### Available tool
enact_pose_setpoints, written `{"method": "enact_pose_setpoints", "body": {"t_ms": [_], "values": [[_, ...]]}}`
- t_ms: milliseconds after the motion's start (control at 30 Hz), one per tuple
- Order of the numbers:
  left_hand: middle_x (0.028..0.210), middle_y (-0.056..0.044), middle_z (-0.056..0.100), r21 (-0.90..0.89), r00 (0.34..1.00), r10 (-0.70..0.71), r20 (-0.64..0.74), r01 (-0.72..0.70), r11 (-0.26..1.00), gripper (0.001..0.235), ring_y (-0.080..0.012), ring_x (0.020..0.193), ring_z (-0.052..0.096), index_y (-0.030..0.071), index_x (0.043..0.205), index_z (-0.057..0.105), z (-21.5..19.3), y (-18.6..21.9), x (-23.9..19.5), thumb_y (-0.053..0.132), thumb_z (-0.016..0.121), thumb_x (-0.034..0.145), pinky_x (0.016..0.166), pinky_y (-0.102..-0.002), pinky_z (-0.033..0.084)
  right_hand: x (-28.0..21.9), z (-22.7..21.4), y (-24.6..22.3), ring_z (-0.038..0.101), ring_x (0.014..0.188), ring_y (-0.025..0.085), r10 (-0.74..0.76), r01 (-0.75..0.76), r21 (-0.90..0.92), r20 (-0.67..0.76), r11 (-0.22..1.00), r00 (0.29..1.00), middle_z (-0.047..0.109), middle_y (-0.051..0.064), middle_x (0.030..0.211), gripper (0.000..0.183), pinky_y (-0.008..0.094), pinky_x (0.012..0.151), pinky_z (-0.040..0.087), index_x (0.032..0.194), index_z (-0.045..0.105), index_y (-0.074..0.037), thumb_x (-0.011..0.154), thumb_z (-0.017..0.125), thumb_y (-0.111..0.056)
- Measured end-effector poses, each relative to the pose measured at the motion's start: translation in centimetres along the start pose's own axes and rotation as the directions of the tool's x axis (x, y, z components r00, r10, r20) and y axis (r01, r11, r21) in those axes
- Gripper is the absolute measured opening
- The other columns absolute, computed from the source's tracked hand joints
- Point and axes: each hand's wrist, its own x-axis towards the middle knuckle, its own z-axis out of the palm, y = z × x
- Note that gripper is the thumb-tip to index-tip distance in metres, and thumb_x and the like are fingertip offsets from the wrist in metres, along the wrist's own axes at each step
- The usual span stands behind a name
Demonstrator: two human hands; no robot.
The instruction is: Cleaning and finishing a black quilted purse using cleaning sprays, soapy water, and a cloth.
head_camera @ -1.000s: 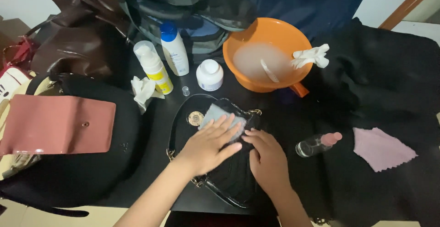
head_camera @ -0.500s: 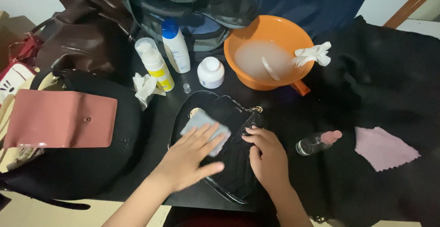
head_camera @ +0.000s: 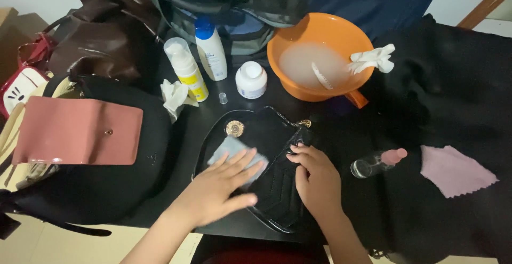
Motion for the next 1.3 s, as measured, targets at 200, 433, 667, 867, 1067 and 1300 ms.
{"method": "enact_pose_setpoints", "body": {"t_ms": [200, 433, 667, 867, 1067, 1300], "values": [[0.173, -0.007, 0.001, 0.042, 0.999, 0.002, 0.035, -0.004, 0.999, 0.077, -0.0215, 0.159, -0.006, 0.023, 0.164, 0.016, -1.6, -0.2, 7.7, 0.063, 0.020, 0.099, 0.125, -0.044, -0.007, 0.0, -0.2, -0.1, 0.064, 0.123, 0.024, 0.072, -0.073, 0.028, 0.035, 0.997, 0.997, 0.075, 0.007, 0.120, 0.036, 0.038, 0.107, 0.050, 0.105, 0.079, -0.009, 0.087, 0.051, 0.007], [0.173, 0.002, 0.015, 0.153, 0.995, -0.101, 0.003, 0.100, 0.983, 0.085, -0.0138, 0.160, 0.008, 0.029, 0.162, 0.029, -3.2, 1.1, 7.2, 0.079, 0.019, 0.094, 0.131, -0.035, 0.000, -0.2, -0.1, 0.0, 0.059, 0.134, 0.024, 0.247, -0.253, 0.068, 0.086, 0.965, 0.965, 0.074, 0.005, 0.124, 0.036, 0.043, 0.121, 0.037, 0.106, 0.079, -0.014, 0.093, 0.050, 0.002], [0.172, -0.006, 0.017, 0.174, 0.993, -0.118, 0.022, 0.112, 0.978, 0.087, -0.0246, 0.158, 0.012, 0.024, 0.164, 0.026, -1.8, -0.4, -0.8, 0.078, 0.033, 0.096, 0.128, -0.040, 0.008, 0.3, -0.9, -1.1, 0.060, 0.133, 0.024, 0.261, -0.273, 0.102, 0.111, 0.957, 0.959, 0.073, 0.009, 0.122, 0.036, 0.041, 0.121, 0.037, 0.106, 0.079, -0.011, 0.092, 0.048, 0.003], [0.174, -0.009, 0.007, -0.028, 0.999, -0.037, -0.020, 0.037, 0.999, 0.092, -0.0317, 0.158, 0.008, 0.024, 0.165, 0.019, 1.7, 0.7, -4.7, 0.064, 0.060, 0.094, 0.119, -0.047, 0.021, 0.2, -0.8, -1.1, 0.065, 0.123, 0.021, 0.139, -0.141, 0.066, 0.044, 0.988, 0.989, 0.076, 0.004, 0.118, 0.036, 0.038, 0.109, 0.050, 0.101, 0.080, -0.010, 0.088, 0.051, 0.007], [0.174, -0.002, 0.006, -0.107, 0.988, -0.094, 0.120, 0.107, 0.988, 0.086, -0.0246, 0.160, 0.001, 0.023, 0.165, 0.016, -0.5, 2.0, -1.1, 0.070, 0.031, 0.094, 0.124, -0.045, 0.009, 0.4, -1.1, -1.3, 0.063, 0.124, 0.021, 0.207, -0.213, 0.037, 0.120, 0.976, 0.971, 0.075, 0.004, 0.122, 0.037, 0.040, 0.110, 0.046, 0.105, 0.080, -0.010, 0.089, 0.049, 0.002], [0.174, 0.000, 0.003, -0.080, 0.987, -0.063, 0.145, 0.075, 0.994, 0.081, -0.0159, 0.160, -0.004, 0.018, 0.164, 0.016, -1.6, 1.5, 4.9, 0.064, 0.021, 0.098, 0.126, -0.037, -0.002, 0.3, -1.1, -1.0, 0.064, 0.123, 0.022, 0.208, -0.211, 0.018, 0.111, 0.977, 0.972, 0.076, 0.003, 0.122, 0.038, 0.039, 0.108, 0.048, 0.105, 0.081, -0.010, 0.089, 0.048, 0.001]]}}
